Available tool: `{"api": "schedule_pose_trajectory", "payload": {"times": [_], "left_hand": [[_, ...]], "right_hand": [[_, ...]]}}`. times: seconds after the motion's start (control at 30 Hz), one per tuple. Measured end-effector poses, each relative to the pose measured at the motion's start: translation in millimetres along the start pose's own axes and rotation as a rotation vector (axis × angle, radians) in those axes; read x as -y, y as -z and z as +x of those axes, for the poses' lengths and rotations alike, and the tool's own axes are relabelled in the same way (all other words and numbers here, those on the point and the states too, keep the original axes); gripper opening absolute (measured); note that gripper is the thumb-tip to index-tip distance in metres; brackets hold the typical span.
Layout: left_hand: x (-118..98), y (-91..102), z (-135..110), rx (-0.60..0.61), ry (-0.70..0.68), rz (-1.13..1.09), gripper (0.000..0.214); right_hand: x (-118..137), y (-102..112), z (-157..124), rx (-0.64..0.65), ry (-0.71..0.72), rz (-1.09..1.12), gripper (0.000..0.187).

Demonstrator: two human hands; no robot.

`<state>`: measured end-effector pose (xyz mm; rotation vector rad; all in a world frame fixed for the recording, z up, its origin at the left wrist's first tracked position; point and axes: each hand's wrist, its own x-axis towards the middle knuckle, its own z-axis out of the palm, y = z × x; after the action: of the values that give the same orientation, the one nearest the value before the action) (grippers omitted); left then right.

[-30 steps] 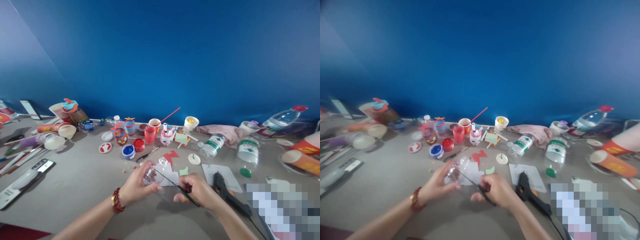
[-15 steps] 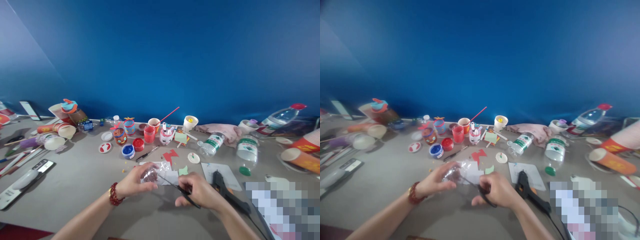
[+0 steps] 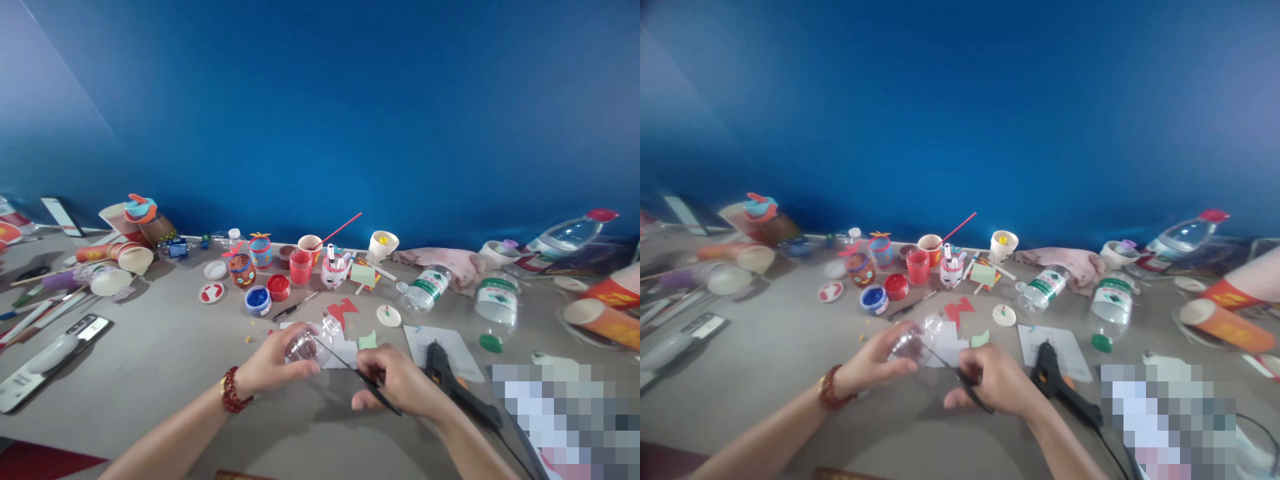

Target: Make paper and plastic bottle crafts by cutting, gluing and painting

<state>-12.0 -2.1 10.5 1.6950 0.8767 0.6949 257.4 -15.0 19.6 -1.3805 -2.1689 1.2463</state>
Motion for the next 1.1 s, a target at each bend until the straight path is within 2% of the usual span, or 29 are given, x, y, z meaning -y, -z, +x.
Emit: {"api": "schedule_pose_trajectory", "payload": {"times": [0.1,0.17,0.47,0.67,0.8,0.97,1.1], "left_hand": [[0.6,-2.2,1.1,0.015,0.012,-0.122,0.047],[0.2,-3.2,1.6,-0.002,0.011,-0.121,0.046],[5.1,-5.3,1.7,-0.084,-0.020,0.051,0.046],[6.5,-6.9,-0.9,-0.152,-0.055,0.162,0.045],[5.2,-8.1,-2.4,-0.224,-0.049,0.298,0.049],[7.4,-12.5,-5.7,-0.274,-0.053,0.514,0.056],[7.9,-14.0,-6.8,-0.277,-0.070,0.595,0.059]], "right_hand": [[1.9,0.4,-0.7,-0.008,-0.015,-0.016,0.058],[2.8,0.5,-0.6,-0.020,-0.047,-0.030,0.058],[2.6,-1.1,1.3,-0.040,-0.098,-0.003,0.062],[1.6,-1.2,3.2,-0.097,-0.116,-0.022,0.064],[-1.6,-2.4,4.1,-0.075,-0.133,-0.025,0.063],[1.6,-1.0,3.5,-0.073,-0.081,-0.108,0.058],[5.8,1.1,1.4,-0.077,-0.085,-0.127,0.058]]}}
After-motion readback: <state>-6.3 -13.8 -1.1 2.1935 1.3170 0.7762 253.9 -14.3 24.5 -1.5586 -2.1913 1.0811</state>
